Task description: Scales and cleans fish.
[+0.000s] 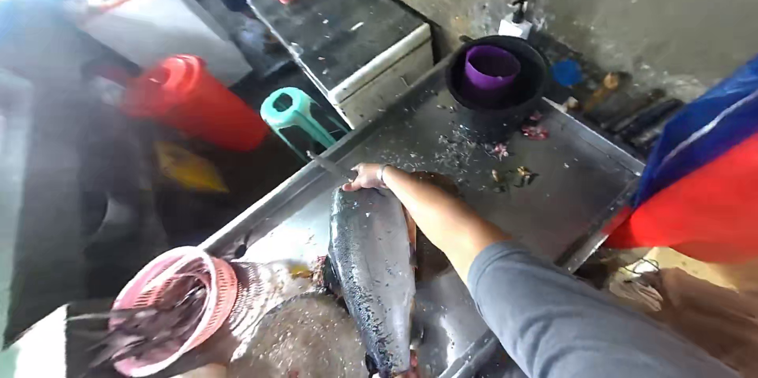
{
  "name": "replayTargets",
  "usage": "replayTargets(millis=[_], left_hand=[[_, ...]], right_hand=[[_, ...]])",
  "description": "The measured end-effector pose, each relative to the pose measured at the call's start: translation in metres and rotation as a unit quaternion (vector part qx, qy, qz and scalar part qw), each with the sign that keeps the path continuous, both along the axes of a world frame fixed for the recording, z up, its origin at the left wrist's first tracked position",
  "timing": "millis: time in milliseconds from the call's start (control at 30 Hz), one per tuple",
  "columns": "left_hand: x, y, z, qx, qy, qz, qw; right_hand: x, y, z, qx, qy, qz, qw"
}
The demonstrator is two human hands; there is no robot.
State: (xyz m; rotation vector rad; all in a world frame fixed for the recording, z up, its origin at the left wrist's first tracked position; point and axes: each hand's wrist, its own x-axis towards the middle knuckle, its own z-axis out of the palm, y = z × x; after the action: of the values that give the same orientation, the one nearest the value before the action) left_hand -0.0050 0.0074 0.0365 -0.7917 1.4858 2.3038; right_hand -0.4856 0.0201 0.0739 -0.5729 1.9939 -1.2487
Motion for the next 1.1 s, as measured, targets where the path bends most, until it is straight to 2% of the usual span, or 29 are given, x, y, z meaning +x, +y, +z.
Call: replayTargets(millis=[67, 167, 233, 300, 367, 533, 667, 767, 867, 933, 1000, 1033, 1100], left_hand=[[0.002, 0.0, 0.016, -0.137, -0.013, 0.034, 0.99], [0.005, -0.007, 0.041, -0.361, -0.04, 0.068, 0.929], [0.003, -0.013, 0.053, -0.442, -0.06, 0.082, 0.891], [0.003, -0.018, 0.051, -0.488, -0.057, 0.109, 0.864], [0.004, -0.025, 0.043, -0.517, -0.052, 0.113, 0.847], [0.008, -0.025, 0.023, -0.582, -0.088, 0.09, 0.803], [0.014, -0.014, 0.015, -0.647, -0.056, 0.022, 0.76], [0.016, -0.009, 0.01, -0.671, -0.058, -0.005, 0.739], [0.017, -0.005, 0.012, -0.659, -0.087, -0.012, 0.747], [0.011, -0.001, 0.015, -0.636, -0.107, -0.016, 0.764], [0.005, 0.007, 0.02, -0.616, -0.123, -0.028, 0.778], [0.003, 0.011, 0.022, -0.61, -0.126, -0.036, 0.782], [-0.002, 0.015, 0.025, -0.593, -0.134, -0.042, 0.793]], right_hand=[[0.001, 0.002, 0.015, -0.074, -0.034, -0.018, 0.996], [0.005, 0.016, 0.05, -0.113, -0.079, -0.013, 0.99], [0.001, 0.019, 0.058, -0.124, -0.103, 0.009, 0.987], [-0.003, 0.023, 0.061, -0.111, -0.131, 0.034, 0.985], [-0.003, 0.026, 0.053, -0.101, -0.151, 0.037, 0.983], [-0.005, 0.054, 0.007, -0.071, -0.153, 0.064, 0.984], [0.0, 0.09, -0.009, -0.034, -0.086, 0.104, 0.99], [0.002, 0.113, 0.011, -0.013, 0.036, 0.045, 0.998], [0.013, 0.154, 0.046, 0.081, 0.218, -0.029, 0.972], [0.013, 0.189, 0.043, 0.186, 0.282, -0.032, 0.941], [0.008, 0.221, 0.02, 0.299, 0.245, 0.003, 0.922], [0.008, 0.234, 0.008, 0.322, 0.22, 0.006, 0.921], [0.018, 0.25, -0.004, 0.273, 0.223, -0.015, 0.936]])
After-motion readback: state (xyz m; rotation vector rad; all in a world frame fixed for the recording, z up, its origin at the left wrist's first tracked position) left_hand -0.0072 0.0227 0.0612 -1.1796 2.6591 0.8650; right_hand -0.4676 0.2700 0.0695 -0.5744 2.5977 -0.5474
